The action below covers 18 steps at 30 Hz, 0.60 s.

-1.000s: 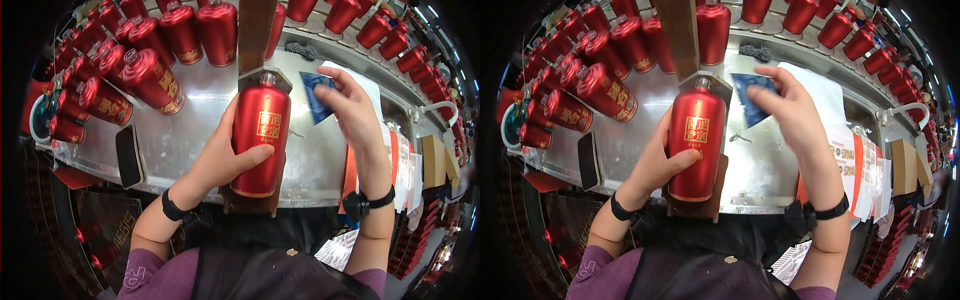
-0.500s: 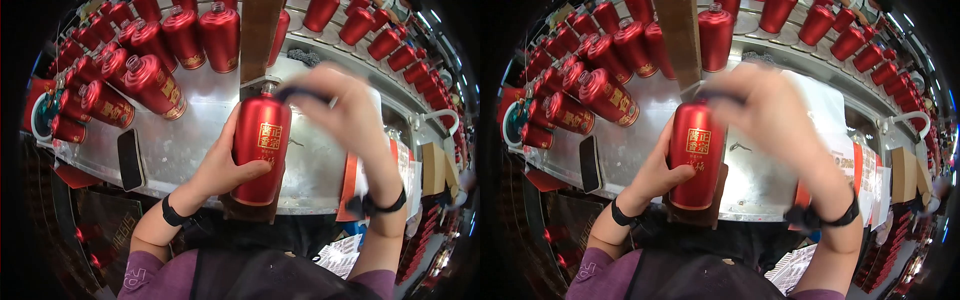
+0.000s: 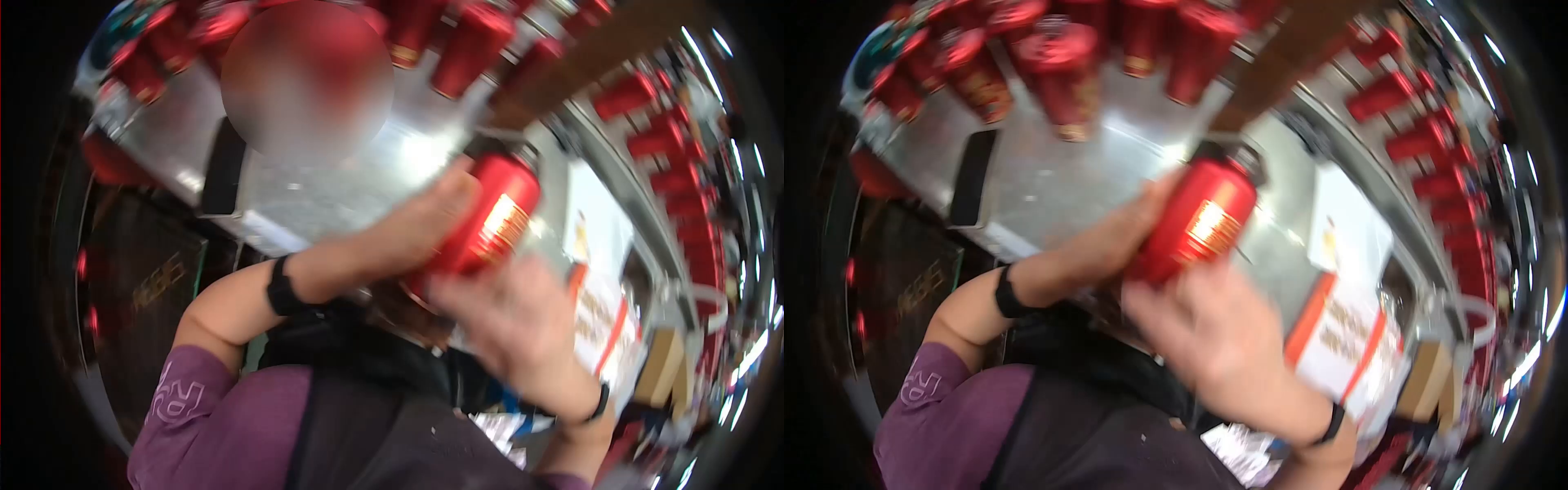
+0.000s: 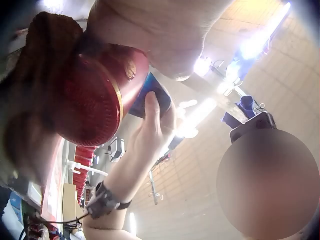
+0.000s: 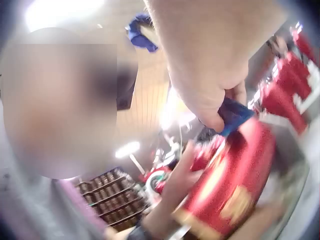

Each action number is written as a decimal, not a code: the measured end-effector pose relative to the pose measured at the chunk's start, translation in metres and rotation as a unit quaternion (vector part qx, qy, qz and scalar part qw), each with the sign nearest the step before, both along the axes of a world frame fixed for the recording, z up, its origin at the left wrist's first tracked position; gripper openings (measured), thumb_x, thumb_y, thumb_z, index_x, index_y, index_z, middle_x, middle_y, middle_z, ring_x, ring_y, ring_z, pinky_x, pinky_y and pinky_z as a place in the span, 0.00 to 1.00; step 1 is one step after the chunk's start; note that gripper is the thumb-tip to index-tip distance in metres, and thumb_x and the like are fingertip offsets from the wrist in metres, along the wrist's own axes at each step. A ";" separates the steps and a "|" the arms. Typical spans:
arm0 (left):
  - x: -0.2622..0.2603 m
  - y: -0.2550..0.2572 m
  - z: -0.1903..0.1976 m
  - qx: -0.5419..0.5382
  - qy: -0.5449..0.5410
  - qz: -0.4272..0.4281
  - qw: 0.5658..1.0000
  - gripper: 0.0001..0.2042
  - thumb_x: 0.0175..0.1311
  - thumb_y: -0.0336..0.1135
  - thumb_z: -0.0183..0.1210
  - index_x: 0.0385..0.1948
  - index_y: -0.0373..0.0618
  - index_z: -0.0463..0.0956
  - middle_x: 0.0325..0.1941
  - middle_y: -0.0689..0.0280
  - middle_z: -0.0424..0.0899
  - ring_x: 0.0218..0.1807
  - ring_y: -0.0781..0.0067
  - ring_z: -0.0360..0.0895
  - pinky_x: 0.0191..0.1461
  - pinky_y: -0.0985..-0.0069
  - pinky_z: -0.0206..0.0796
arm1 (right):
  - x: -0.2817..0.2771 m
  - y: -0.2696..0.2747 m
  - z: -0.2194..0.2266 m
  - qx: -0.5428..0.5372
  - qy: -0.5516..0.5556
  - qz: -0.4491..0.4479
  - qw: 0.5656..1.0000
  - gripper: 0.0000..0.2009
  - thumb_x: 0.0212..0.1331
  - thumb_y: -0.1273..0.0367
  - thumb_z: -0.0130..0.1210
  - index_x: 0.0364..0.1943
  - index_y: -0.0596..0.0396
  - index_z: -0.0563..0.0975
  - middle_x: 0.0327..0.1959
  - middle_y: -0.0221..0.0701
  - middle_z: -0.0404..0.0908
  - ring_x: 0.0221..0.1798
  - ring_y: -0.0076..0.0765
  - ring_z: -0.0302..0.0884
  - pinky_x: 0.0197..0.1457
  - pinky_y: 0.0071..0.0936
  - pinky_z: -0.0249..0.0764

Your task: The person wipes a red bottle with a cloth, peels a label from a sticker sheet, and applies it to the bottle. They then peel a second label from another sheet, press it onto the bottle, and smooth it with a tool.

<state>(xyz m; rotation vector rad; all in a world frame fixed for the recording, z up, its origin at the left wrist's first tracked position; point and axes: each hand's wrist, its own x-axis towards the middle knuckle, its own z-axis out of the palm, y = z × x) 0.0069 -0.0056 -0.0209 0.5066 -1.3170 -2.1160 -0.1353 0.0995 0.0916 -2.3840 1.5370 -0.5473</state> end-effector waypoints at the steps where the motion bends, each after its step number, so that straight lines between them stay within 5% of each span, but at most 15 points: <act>1: -0.005 -0.002 -0.020 -0.144 -0.005 0.012 0.989 0.25 0.78 0.50 0.41 0.64 0.38 0.58 0.59 0.53 0.71 0.60 0.70 0.69 0.64 0.69 0.62 | 0.010 0.002 0.005 0.101 -0.055 0.075 0.990 0.16 0.46 0.77 0.61 0.43 0.50 0.84 0.29 0.30 0.78 0.35 0.39 0.77 0.43 0.32 0.74; 2: -0.005 -0.002 -0.005 -0.151 -0.041 0.028 0.987 0.23 0.78 0.48 0.42 0.62 0.38 0.60 0.56 0.50 0.73 0.60 0.62 0.70 0.66 0.67 0.60 | 0.002 -0.001 0.000 0.101 -0.049 0.027 0.993 0.17 0.46 0.77 0.60 0.44 0.50 0.83 0.31 0.32 0.78 0.36 0.39 0.77 0.43 0.32 0.74; 3: -0.008 -0.008 -0.003 -0.180 -0.024 0.013 0.983 0.28 0.77 0.45 0.40 0.70 0.35 0.53 0.67 0.46 0.63 0.70 0.56 0.61 0.74 0.64 0.50 | -0.022 -0.013 -0.010 0.103 -0.048 -0.017 0.993 0.18 0.46 0.78 0.60 0.44 0.50 0.83 0.33 0.33 0.78 0.36 0.40 0.77 0.44 0.33 0.74; 4: -0.035 -0.008 -0.037 -0.252 -0.026 0.124 0.959 0.29 0.77 0.48 0.41 0.68 0.33 0.54 0.66 0.45 0.65 0.70 0.52 0.61 0.74 0.65 0.50 | -0.046 -0.028 -0.007 0.112 -0.153 -0.182 0.965 0.16 0.45 0.79 0.60 0.41 0.52 0.84 0.32 0.37 0.79 0.36 0.41 0.78 0.45 0.33 0.74; 5: -0.009 -0.009 0.005 -0.141 -0.056 0.017 0.988 0.33 0.76 0.54 0.40 0.68 0.31 0.54 0.66 0.44 0.66 0.70 0.49 0.62 0.74 0.67 0.51 | -0.052 -0.030 -0.006 0.118 -0.185 -0.130 0.967 0.16 0.45 0.79 0.60 0.41 0.52 0.84 0.32 0.37 0.79 0.36 0.41 0.78 0.45 0.33 0.74; 7: -0.029 -0.009 -0.012 -0.118 -0.155 0.082 0.977 0.38 0.74 0.62 0.39 0.68 0.30 0.54 0.65 0.43 0.68 0.67 0.49 0.66 0.71 0.67 0.55 | -0.065 -0.035 0.000 -0.085 0.009 -0.069 0.994 0.11 0.54 0.83 0.52 0.40 0.64 0.81 0.33 0.38 0.80 0.41 0.35 0.79 0.48 0.31 0.72; 8: -0.025 -0.016 -0.009 -0.118 -0.158 0.096 0.976 0.38 0.74 0.62 0.39 0.68 0.30 0.54 0.65 0.43 0.68 0.67 0.49 0.66 0.71 0.67 0.55 | -0.062 -0.038 -0.002 -0.087 0.007 -0.055 0.995 0.11 0.54 0.83 0.52 0.40 0.64 0.81 0.33 0.38 0.80 0.41 0.35 0.79 0.48 0.31 0.72; 10: -0.023 -0.024 -0.004 -0.108 -0.116 0.044 0.986 0.40 0.72 0.67 0.37 0.65 0.32 0.62 0.61 0.44 0.74 0.62 0.49 0.72 0.66 0.66 0.61 | -0.059 -0.036 -0.010 0.082 -0.062 -0.064 0.993 0.09 0.53 0.82 0.54 0.38 0.64 0.80 0.33 0.38 0.78 0.37 0.37 0.76 0.46 0.29 0.70; 11: -0.023 -0.028 0.000 -0.110 -0.112 0.049 0.986 0.40 0.72 0.67 0.37 0.65 0.32 0.62 0.61 0.44 0.74 0.62 0.49 0.72 0.66 0.66 0.61 | -0.055 -0.053 0.000 -0.106 -0.018 -0.108 0.988 0.11 0.49 0.80 0.58 0.39 0.62 0.81 0.30 0.37 0.78 0.37 0.36 0.76 0.45 0.29 0.69; 14: -0.027 -0.036 0.001 -0.103 -0.126 0.049 0.985 0.32 0.72 0.62 0.45 0.54 0.36 0.76 0.51 0.51 0.82 0.53 0.59 0.78 0.59 0.67 0.68 | -0.071 -0.052 0.006 -0.146 0.069 -0.141 0.977 0.10 0.48 0.79 0.60 0.38 0.60 0.81 0.29 0.36 0.77 0.37 0.37 0.76 0.44 0.29 0.69; 17: -0.040 -0.044 -0.013 -0.085 -0.037 0.025 0.995 0.29 0.69 0.60 0.51 0.51 0.39 0.79 0.49 0.59 0.83 0.50 0.71 0.76 0.55 0.68 0.69 | -0.062 -0.047 -0.008 0.021 -0.024 -0.095 0.995 0.10 0.52 0.79 0.58 0.39 0.59 0.83 0.29 0.41 0.78 0.36 0.40 0.77 0.40 0.29 0.71; 18: -0.022 -0.044 0.015 -0.047 -0.158 -0.021 0.986 0.27 0.69 0.58 0.53 0.48 0.39 0.80 0.45 0.62 0.85 0.45 0.72 0.78 0.50 0.70 0.71 | -0.057 -0.053 0.004 -0.125 0.027 -0.157 0.979 0.13 0.52 0.81 0.55 0.43 0.60 0.82 0.34 0.42 0.79 0.37 0.39 0.78 0.39 0.29 0.71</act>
